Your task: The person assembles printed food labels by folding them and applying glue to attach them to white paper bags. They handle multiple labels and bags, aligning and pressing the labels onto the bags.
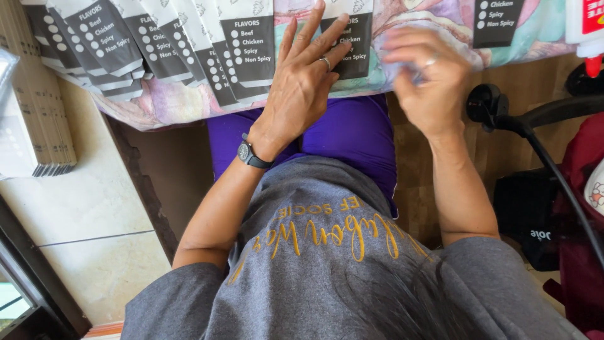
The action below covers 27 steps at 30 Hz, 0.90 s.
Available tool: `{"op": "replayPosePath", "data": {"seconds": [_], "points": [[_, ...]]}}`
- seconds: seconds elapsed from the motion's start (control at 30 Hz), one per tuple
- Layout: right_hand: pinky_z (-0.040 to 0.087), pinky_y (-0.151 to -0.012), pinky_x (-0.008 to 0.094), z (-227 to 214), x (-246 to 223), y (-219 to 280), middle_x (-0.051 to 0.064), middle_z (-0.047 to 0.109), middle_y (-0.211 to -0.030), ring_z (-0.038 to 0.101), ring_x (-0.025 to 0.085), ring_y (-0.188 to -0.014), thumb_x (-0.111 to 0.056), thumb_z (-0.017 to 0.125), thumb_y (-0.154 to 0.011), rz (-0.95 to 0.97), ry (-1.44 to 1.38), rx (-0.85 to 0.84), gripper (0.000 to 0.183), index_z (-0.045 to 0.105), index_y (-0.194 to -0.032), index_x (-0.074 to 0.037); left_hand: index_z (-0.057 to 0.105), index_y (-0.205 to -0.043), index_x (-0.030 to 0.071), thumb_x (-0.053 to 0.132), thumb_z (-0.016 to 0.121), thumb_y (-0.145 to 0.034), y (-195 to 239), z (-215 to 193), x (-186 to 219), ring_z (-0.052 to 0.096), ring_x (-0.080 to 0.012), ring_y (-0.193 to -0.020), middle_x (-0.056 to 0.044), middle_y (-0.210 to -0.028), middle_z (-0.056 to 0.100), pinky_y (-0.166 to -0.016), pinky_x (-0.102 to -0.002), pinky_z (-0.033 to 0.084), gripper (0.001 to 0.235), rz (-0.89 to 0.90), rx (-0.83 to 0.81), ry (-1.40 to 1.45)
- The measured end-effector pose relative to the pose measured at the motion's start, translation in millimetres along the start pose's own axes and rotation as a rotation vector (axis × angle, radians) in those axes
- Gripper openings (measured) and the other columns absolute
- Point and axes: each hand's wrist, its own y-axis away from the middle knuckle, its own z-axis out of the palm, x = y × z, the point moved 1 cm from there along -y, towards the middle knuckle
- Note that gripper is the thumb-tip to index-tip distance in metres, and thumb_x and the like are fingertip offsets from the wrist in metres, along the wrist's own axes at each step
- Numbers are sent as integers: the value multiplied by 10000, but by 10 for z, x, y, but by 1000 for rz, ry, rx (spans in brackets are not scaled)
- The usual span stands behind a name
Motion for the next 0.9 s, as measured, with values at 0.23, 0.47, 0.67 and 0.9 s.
{"op": "replayPosePath", "data": {"seconds": [0.23,0.47,0.67,0.9], "points": [[459,-1126,600,-690,481,483,342,688,-1282,609,526,-1268,-48,621,-1168,5,443,198,324,747,-1180,250,635,-1421,13,0,698,-994,-402,421,140,293,-380,-1487,-130,-1561,469,-1227,-625,197,432,140,-139,-145],[454,-1156,590,-796,526,606,344,723,-1282,611,485,-1301,186,695,-1056,9,506,150,173,793,-1193,222,645,-1422,12,89,697,-986,-840,1027,351,313,-397,-1464,-174,-1550,444,-1234,-591,180,445,242,-150,-166],[472,-1121,604,-754,551,573,309,706,-1284,607,479,-1264,221,756,-1022,-31,515,166,171,801,-1186,201,637,-1398,25,69,688,-955,-894,1023,351,351,-381,-1441,-161,-1519,465,-1226,-554,247,448,220,-142,-117],[536,-1065,557,-757,491,538,293,701,-1260,605,457,-1235,192,742,-1022,-55,531,169,142,800,-1151,196,673,-1353,-31,21,577,-961,-846,1042,350,354,-411,-1436,-193,-1496,489,-1243,-572,218,407,216,-61,-108]]}}
